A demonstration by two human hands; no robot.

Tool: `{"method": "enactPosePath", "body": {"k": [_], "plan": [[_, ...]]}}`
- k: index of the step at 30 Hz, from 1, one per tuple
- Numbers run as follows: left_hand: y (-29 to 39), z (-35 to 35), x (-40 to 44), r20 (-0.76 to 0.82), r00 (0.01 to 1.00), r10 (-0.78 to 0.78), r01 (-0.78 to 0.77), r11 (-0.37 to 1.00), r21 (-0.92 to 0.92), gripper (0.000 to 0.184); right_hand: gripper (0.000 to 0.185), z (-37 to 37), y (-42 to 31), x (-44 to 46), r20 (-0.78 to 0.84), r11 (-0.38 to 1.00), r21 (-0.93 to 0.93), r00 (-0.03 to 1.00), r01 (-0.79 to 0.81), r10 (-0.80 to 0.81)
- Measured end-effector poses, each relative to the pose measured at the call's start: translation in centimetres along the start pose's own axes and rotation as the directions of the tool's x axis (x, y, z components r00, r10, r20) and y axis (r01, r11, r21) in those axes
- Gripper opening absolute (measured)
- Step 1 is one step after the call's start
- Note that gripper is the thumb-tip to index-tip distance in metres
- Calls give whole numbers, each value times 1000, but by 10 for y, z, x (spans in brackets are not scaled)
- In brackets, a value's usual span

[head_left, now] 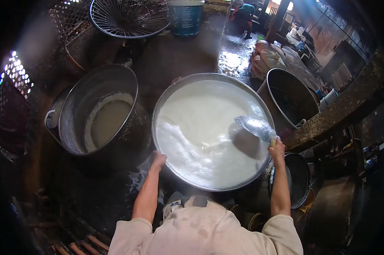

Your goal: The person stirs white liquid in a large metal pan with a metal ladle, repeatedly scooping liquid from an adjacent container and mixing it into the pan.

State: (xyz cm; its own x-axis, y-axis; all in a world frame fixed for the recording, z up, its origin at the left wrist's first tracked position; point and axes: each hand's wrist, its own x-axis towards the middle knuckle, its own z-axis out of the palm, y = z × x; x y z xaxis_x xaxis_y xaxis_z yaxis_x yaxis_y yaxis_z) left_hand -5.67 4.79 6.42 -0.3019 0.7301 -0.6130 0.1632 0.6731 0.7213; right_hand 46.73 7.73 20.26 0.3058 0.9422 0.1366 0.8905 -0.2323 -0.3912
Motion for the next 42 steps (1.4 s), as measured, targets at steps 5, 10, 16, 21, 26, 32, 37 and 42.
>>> {"method": "enactPosePath", "body": {"k": [5, 10, 16, 21, 26, 32, 37, 42], "plan": [[-12, 1, 18, 5, 1000, -8, 8, 1000, 24, 79, 35, 86, 41, 10, 74, 999, 10, 997, -33, 32], [-27, 4, 38, 19, 1000, 12, -13, 1000, 25, 79, 35, 89, -22, -39, 288, 944, 218, 940, -248, 180], [-27, 4, 34, 42, 998, 45, -47, 998, 47, 81, 29, 125, -64, -80, 410, 935, 227, 898, -273, 162], [-55, 10, 59, -31, 988, 153, -147, 976, 161, 83, 31, 142, -110, -114, 477, 897, 319, 870, -306, 127], [-16, -7, 16, 169, 981, 92, -83, 995, -56, 81, 31, 148, -158, -140, 536, 876, 349, 838, -333, 105], [-6, -16, 8, 297, 939, 176, -161, 984, -73, 74, 39, 131, -206, -152, 628, 791, 427, 773, -438, 89], [-55, 7, 60, 304, 943, 137, -218, 943, 251, 86, 53, 104, -240, -131, 635, 736, 521, 773, -431, 3], [-52, 11, 48, 192, 940, 283, -334, 880, 338, 81, 44, 91, -294, -73, 404, 830, 540, 908, -138, -112]]}}
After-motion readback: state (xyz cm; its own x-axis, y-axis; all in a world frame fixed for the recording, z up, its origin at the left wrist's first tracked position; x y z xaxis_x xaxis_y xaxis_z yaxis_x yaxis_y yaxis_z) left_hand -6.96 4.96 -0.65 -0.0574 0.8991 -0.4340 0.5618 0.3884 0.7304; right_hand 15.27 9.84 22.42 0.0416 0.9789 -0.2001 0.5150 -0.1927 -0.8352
